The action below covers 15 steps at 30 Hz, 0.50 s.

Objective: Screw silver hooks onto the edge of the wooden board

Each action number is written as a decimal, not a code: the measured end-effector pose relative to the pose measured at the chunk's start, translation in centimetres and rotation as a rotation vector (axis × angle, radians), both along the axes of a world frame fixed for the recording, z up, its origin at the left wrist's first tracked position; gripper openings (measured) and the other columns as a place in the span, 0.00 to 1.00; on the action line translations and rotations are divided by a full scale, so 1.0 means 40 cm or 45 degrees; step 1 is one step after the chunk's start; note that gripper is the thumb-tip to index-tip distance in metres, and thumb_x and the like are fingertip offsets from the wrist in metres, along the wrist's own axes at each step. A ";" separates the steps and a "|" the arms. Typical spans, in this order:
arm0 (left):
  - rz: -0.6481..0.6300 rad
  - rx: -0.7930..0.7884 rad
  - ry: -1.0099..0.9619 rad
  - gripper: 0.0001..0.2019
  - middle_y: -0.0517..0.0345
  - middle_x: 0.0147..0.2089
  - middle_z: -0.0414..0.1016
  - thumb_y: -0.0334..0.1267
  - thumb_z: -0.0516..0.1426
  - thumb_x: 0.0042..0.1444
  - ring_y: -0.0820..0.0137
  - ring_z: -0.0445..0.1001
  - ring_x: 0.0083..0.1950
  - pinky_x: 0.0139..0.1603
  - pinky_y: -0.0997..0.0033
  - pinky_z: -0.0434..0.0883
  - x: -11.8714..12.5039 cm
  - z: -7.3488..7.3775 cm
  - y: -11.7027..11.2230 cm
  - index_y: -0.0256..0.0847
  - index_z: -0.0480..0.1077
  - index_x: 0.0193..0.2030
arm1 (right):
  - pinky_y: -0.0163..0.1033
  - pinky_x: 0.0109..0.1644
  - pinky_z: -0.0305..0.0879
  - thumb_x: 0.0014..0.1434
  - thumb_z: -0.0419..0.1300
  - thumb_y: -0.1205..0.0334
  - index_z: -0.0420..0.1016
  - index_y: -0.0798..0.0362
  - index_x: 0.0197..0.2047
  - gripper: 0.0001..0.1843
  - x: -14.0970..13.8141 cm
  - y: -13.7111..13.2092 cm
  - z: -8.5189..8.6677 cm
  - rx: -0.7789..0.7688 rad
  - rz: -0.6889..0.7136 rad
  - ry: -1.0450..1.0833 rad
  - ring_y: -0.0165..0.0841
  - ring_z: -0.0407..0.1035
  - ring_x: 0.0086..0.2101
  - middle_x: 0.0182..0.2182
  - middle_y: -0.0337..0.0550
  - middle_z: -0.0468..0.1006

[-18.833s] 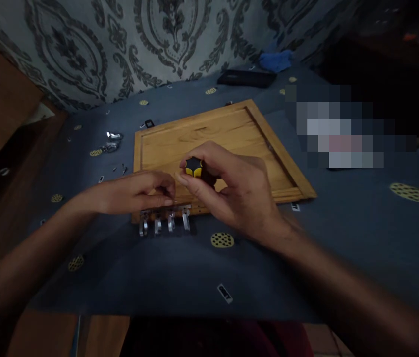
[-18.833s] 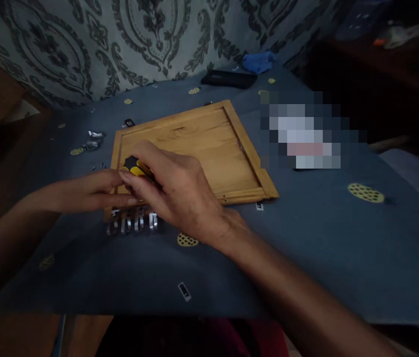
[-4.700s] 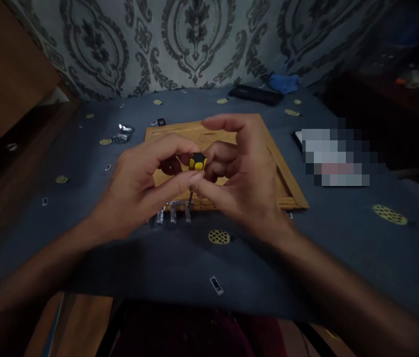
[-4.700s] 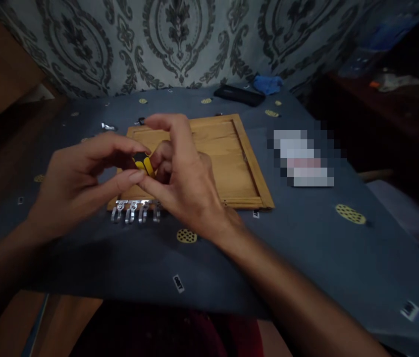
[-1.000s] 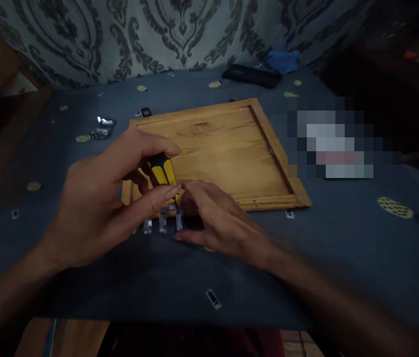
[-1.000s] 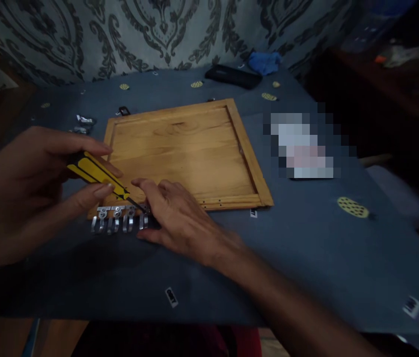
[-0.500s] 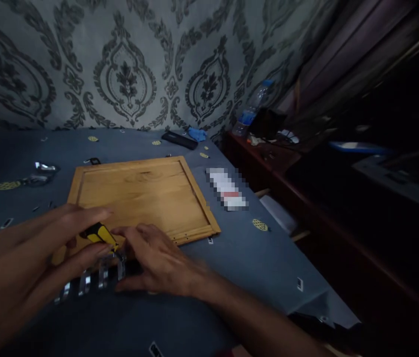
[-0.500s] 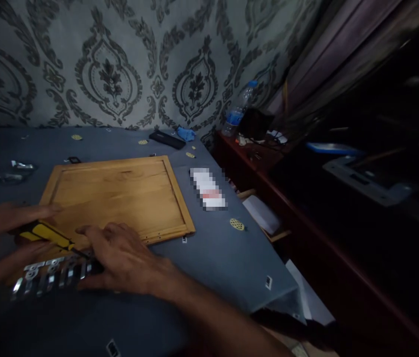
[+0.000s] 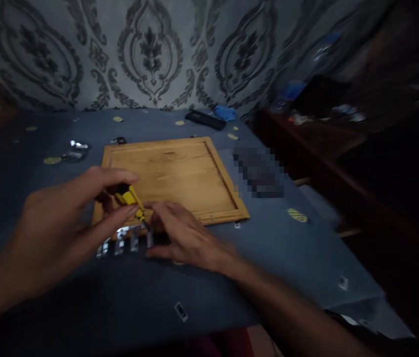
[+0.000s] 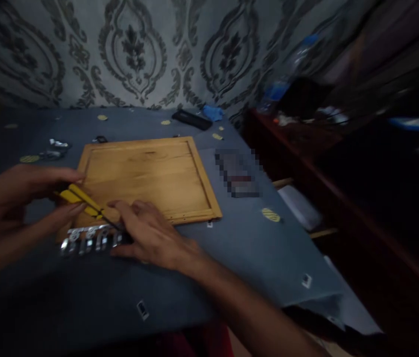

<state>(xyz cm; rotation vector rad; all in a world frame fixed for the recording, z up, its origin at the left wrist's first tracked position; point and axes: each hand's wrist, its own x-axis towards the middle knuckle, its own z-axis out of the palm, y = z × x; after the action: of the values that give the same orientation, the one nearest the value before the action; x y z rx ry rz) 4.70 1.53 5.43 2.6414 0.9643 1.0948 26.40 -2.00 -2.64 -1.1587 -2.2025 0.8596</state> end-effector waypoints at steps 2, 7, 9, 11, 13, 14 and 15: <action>-0.028 0.050 0.110 0.13 0.65 0.36 0.81 0.35 0.62 0.63 0.77 0.77 0.29 0.32 0.81 0.74 0.005 0.015 -0.004 0.43 0.75 0.54 | 0.53 0.57 0.71 0.55 0.74 0.58 0.59 0.53 0.68 0.44 0.001 0.000 -0.006 0.004 -0.003 0.031 0.45 0.71 0.52 0.50 0.52 0.75; -0.056 0.165 0.238 0.13 0.61 0.33 0.80 0.40 0.58 0.69 0.78 0.77 0.29 0.33 0.83 0.74 0.012 0.029 -0.006 0.34 0.74 0.54 | 0.53 0.55 0.71 0.55 0.74 0.59 0.58 0.50 0.69 0.44 0.000 -0.003 -0.009 -0.002 -0.038 0.023 0.46 0.70 0.53 0.52 0.51 0.74; -0.073 0.233 0.237 0.15 0.61 0.32 0.79 0.43 0.57 0.70 0.79 0.76 0.28 0.32 0.84 0.72 0.006 0.019 -0.002 0.32 0.75 0.52 | 0.53 0.57 0.70 0.56 0.74 0.55 0.57 0.52 0.69 0.45 -0.001 -0.005 -0.006 0.027 -0.007 0.017 0.46 0.70 0.54 0.53 0.53 0.74; -0.010 0.277 0.160 0.16 0.64 0.31 0.78 0.47 0.58 0.69 0.80 0.75 0.26 0.30 0.84 0.71 -0.004 -0.001 0.005 0.37 0.77 0.53 | 0.53 0.58 0.70 0.55 0.74 0.52 0.57 0.53 0.69 0.46 -0.001 -0.005 -0.003 0.033 0.012 -0.020 0.45 0.70 0.54 0.53 0.53 0.74; 0.013 0.217 0.101 0.16 0.69 0.31 0.78 0.47 0.62 0.65 0.81 0.73 0.25 0.29 0.84 0.71 -0.015 -0.026 0.012 0.45 0.77 0.55 | 0.52 0.58 0.70 0.55 0.74 0.51 0.56 0.52 0.70 0.47 0.001 -0.004 0.003 0.015 0.019 -0.040 0.44 0.70 0.53 0.50 0.51 0.75; 0.020 0.163 0.066 0.16 0.69 0.34 0.80 0.47 0.64 0.63 0.81 0.73 0.25 0.28 0.83 0.70 -0.019 -0.038 0.015 0.49 0.78 0.56 | 0.51 0.57 0.70 0.55 0.74 0.52 0.56 0.53 0.70 0.47 0.002 -0.005 0.007 0.002 0.018 -0.051 0.44 0.70 0.53 0.50 0.51 0.75; 0.029 0.126 0.012 0.16 0.70 0.38 0.82 0.46 0.65 0.61 0.80 0.74 0.27 0.27 0.82 0.69 -0.022 -0.047 0.016 0.53 0.78 0.55 | 0.51 0.57 0.71 0.55 0.74 0.53 0.56 0.53 0.70 0.47 0.002 -0.006 0.010 -0.011 0.013 -0.059 0.44 0.70 0.53 0.50 0.51 0.75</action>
<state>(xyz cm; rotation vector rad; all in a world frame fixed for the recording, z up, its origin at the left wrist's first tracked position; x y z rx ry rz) 3.81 2.17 3.55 2.7218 0.9683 1.1651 26.48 -2.24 -2.22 -1.1836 -2.2456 0.8557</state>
